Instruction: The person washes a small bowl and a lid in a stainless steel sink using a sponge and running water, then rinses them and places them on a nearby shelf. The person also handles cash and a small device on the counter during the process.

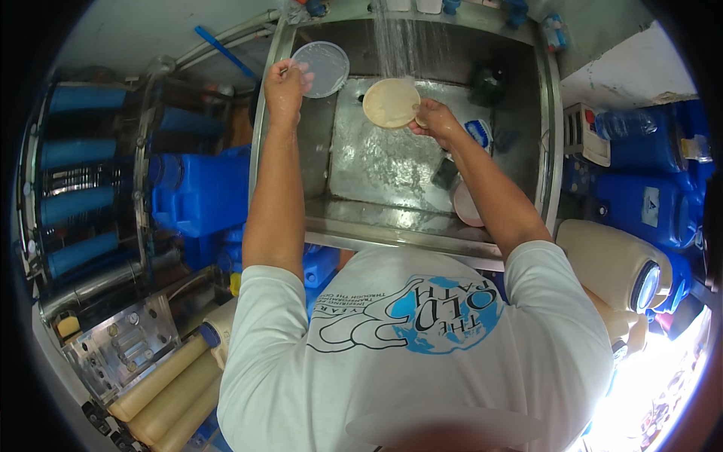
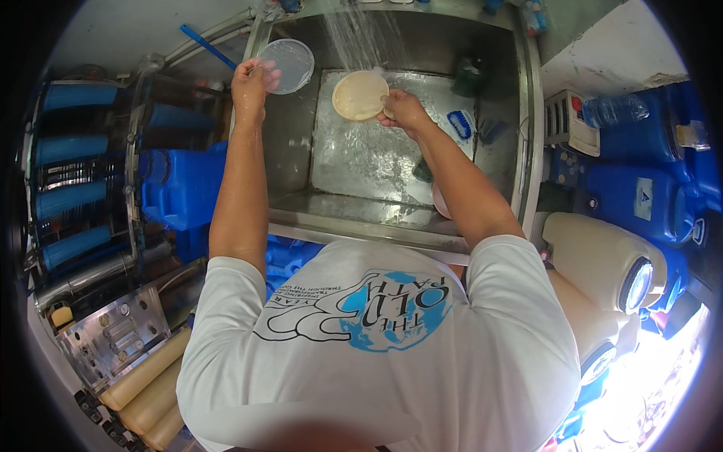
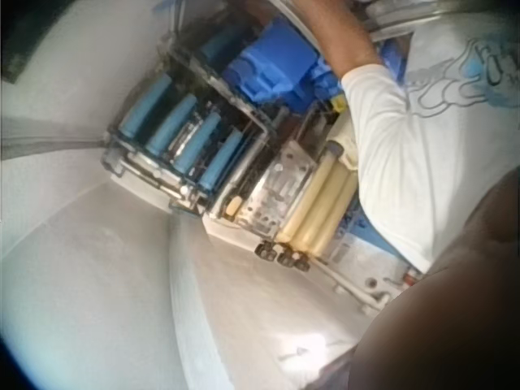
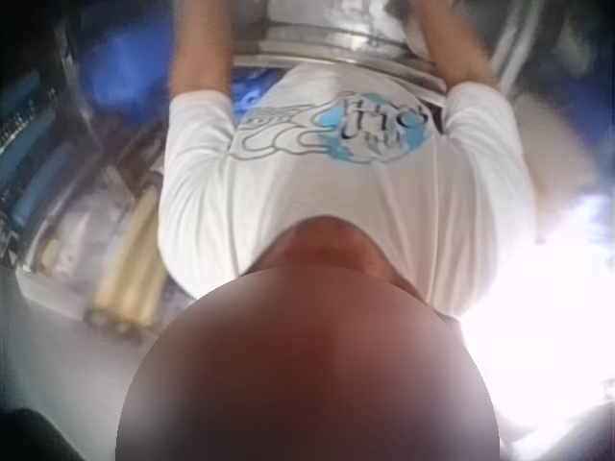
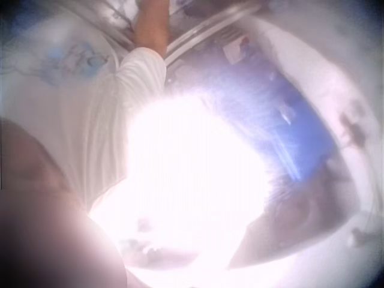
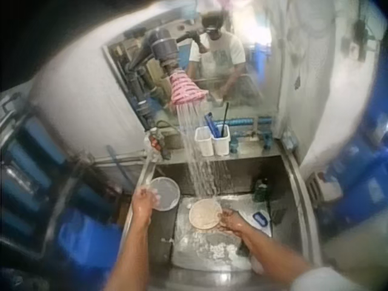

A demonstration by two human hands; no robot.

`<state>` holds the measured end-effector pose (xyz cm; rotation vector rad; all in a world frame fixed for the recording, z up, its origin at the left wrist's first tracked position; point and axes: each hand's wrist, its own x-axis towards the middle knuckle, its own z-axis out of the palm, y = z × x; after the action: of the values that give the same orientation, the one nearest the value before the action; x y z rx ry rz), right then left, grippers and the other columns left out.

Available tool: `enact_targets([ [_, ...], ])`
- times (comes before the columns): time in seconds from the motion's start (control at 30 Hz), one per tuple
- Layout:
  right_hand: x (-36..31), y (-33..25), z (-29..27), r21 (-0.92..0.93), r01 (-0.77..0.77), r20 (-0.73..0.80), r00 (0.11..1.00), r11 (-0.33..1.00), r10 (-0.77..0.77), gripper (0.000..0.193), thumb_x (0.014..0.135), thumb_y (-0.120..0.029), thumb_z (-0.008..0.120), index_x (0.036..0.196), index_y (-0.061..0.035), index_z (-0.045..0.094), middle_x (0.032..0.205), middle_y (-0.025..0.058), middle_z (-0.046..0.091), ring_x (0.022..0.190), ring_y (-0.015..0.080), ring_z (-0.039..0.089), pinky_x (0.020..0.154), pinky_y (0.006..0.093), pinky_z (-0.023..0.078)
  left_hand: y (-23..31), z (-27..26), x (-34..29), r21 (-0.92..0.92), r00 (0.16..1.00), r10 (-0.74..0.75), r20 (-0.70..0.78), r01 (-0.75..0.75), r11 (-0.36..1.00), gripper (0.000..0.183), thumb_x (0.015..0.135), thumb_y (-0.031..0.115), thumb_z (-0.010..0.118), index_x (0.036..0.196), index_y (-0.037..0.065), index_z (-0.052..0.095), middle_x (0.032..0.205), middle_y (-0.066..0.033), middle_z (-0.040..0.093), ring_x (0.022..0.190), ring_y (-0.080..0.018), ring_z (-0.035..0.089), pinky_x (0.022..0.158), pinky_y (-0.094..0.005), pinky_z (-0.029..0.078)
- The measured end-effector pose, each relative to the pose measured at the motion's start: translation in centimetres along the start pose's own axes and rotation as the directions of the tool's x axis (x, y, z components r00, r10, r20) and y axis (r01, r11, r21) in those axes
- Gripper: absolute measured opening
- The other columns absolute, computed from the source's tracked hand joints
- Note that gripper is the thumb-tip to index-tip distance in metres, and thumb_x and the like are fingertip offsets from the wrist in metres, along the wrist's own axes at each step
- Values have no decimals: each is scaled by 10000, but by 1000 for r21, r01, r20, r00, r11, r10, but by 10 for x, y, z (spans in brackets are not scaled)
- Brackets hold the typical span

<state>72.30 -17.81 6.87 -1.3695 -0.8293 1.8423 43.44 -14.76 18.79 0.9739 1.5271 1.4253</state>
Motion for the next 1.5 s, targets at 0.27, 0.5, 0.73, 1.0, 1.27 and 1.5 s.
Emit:
enact_targets([
  [0.27,-12,15,-37,-96,27,-88,996,995,-35,335,940,-183,589,1197,29,555,847,93,651,607,122,610,540,238,529,-13,1,-14,36,995,-97,32,96,995,250,964,168,559,1162,16,560,1034,-115,687,829,-166,669,665,-272,526],
  [0.5,-27,20,-31,-149,-60,-134,990,987,40,356,934,-194,599,1203,32,544,843,81,648,627,124,623,543,242,538,-16,13,-19,48,987,-137,81,134,990,247,961,219,594,1123,33,605,1004,-71,692,816,-133,661,659,-254,519],
  [0.73,-7,30,-27,-105,-67,-53,997,992,62,379,940,-186,585,1259,7,516,890,80,652,649,128,627,584,247,547,-15,14,-22,40,987,-149,61,147,988,228,957,204,604,1094,22,615,965,-72,695,784,-125,654,636,-247,513],
  [1.0,36,26,18,142,-6,13,1000,990,4,335,978,-177,511,1287,-50,497,1013,48,620,810,132,610,717,271,548,-12,9,-14,-19,991,-107,84,108,994,247,942,194,622,1129,32,607,1004,-69,693,838,-136,657,706,-260,506],
  [1.27,37,-16,30,70,25,114,993,997,-33,276,978,-172,526,1226,-49,538,983,45,623,794,129,609,711,284,545,-36,42,-12,138,928,269,257,-311,940,324,924,285,666,1136,43,623,1142,-110,660,1032,-208,639,880,-313,496],
  [1.5,-2,-28,0,102,108,112,986,989,-120,288,971,-183,537,1234,-66,543,952,50,654,768,133,640,654,272,550,-75,83,-39,310,966,114,233,-185,933,506,942,335,630,1343,64,482,1287,-131,571,1181,-268,567,975,-419,468],
])
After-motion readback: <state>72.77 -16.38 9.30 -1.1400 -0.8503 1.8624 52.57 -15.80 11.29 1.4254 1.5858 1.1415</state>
